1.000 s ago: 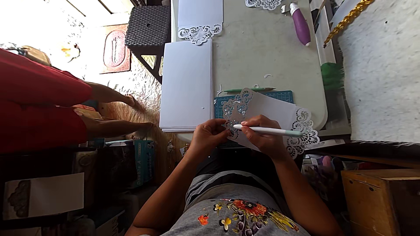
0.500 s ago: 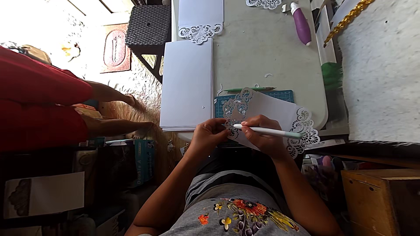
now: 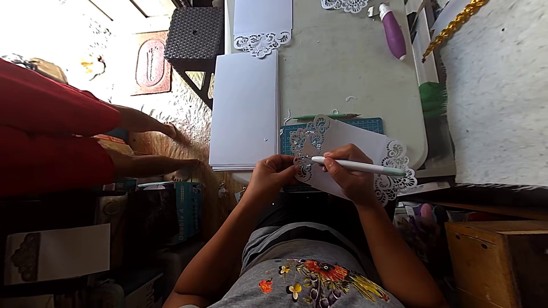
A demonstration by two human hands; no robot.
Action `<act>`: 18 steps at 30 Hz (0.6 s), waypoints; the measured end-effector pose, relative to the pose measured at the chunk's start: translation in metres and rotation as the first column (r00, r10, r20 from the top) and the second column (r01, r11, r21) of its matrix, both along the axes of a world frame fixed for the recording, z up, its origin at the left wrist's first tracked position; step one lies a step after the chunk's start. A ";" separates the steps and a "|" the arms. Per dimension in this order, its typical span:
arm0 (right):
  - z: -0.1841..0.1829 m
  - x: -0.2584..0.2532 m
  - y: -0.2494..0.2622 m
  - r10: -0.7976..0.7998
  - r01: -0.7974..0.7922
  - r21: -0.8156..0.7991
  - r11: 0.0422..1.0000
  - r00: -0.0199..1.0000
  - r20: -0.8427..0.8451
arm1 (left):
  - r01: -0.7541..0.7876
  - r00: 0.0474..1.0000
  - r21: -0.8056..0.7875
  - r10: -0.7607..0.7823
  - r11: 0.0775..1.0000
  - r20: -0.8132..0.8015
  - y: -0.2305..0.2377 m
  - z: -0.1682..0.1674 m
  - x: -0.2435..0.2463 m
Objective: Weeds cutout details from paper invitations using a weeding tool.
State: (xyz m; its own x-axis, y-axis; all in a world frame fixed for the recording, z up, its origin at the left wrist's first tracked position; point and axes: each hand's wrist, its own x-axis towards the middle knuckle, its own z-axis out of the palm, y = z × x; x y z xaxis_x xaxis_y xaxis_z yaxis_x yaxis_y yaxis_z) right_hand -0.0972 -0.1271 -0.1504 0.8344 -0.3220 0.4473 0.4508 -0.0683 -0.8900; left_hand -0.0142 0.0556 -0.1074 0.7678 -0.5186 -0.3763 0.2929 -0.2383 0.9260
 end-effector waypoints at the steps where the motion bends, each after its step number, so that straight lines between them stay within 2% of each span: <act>1: 0.000 0.000 0.000 -0.001 0.001 -0.001 1.000 1.000 0.000 | -0.003 1.000 -0.006 0.002 1.000 -0.015 0.000 0.000 0.000; 13: -0.002 0.001 -0.001 0.057 -0.056 -0.046 0.997 0.998 0.022 | -0.015 0.999 -0.012 0.014 1.000 -0.041 -0.001 0.002 -0.001; 18: -0.001 -0.001 -0.003 0.065 -0.065 0.032 0.997 0.998 0.009 | -0.039 0.998 -0.029 0.037 0.999 -0.059 -0.002 0.003 -0.001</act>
State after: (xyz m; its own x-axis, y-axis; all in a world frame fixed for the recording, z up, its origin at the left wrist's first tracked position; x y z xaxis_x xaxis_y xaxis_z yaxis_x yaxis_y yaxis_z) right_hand -0.0987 -0.1297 -0.1511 0.8504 -0.2814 0.4447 0.4608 -0.0099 -0.8875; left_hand -0.0154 0.0533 -0.1046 0.7642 -0.5012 -0.4060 0.3554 -0.1980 0.9135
